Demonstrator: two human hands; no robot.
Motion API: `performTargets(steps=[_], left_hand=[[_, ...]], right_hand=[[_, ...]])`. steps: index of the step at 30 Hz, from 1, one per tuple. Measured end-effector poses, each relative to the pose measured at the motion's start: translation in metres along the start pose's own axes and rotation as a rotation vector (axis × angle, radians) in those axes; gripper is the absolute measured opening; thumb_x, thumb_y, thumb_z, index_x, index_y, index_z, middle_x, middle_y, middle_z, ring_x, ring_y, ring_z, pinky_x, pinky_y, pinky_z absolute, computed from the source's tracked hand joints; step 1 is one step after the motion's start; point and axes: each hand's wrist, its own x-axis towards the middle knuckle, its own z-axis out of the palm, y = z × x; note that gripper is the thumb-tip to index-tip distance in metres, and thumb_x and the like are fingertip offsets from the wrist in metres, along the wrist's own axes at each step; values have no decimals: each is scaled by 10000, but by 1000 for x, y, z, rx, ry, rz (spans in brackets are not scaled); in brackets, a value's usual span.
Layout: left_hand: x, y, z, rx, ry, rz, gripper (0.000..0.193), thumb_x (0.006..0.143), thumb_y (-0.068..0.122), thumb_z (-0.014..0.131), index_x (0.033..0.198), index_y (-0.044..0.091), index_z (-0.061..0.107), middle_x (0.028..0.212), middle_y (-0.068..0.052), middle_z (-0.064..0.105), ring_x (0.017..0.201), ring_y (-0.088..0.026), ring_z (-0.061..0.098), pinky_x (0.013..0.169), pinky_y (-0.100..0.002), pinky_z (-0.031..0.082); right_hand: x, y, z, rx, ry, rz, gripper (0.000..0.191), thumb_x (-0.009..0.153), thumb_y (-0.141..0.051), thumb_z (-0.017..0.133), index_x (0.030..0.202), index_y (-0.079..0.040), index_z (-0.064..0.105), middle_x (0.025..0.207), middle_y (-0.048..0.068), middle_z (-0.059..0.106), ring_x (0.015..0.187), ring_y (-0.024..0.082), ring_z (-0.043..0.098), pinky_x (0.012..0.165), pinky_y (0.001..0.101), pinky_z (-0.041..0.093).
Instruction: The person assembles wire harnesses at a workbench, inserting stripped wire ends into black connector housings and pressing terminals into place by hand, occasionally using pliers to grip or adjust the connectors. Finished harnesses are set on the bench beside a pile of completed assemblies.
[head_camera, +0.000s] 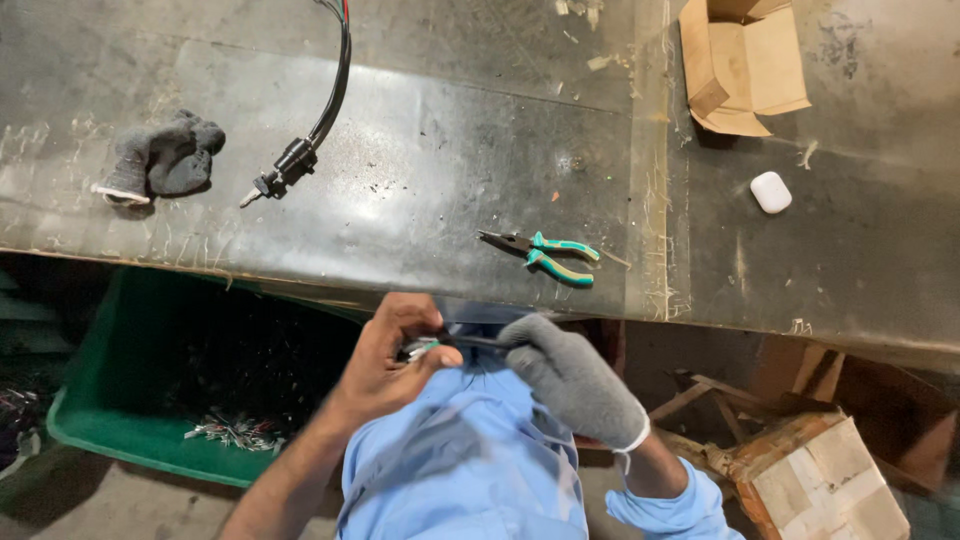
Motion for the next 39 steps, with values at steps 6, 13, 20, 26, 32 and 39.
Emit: performTargets(steps=[6,13,20,26,32,39], left_hand=[[-3,-28,2,-295,296,166,261,945,98,829,988,84,572,882,-26,685,776,-60,639,694,-235,552],[11,2,8,48,-72,56,184,893,75,839,926,43,661,761,-33,693,640,-100,599,583,-236,469],[6,-7,-24,-504,442,211,145,1029,102,757,993,69,620,829,-49,658,588,-38,532,518,-182,410],[-7,-42,15,-511,174,-244,505,913,198,710,1353,203,463,1092,-49,629,903,-126,609,756,-248,516],[-69,-99,75,-477,-31,-514,281,1101,267,596,1213,10,586,921,-17,583,826,-122,517,711,-262,437],[-69,-118,68,-466,-30,-454,319,1018,292,583,1225,86,454,973,24,592,880,-61,551,762,-242,460]], right_hand=[[5,1,14,-138,0,-329,122,1010,-145,624,1070,-49,669,846,172,666,740,319,669,681,366,531],[3,-7,15,31,56,-140,291,890,-102,611,1173,-37,599,896,114,706,797,272,717,741,352,561],[12,-1,19,-222,88,-354,153,926,-129,680,1059,-56,698,933,96,699,863,195,649,770,335,526],[20,24,30,309,5,101,135,952,-136,637,1001,-10,652,862,35,659,803,92,621,747,290,539],[21,45,57,222,148,-167,37,941,-57,650,938,-25,669,923,63,658,873,173,620,796,317,513],[18,39,58,-187,356,-388,104,828,-55,732,932,-56,722,941,69,740,915,270,669,870,392,474]])
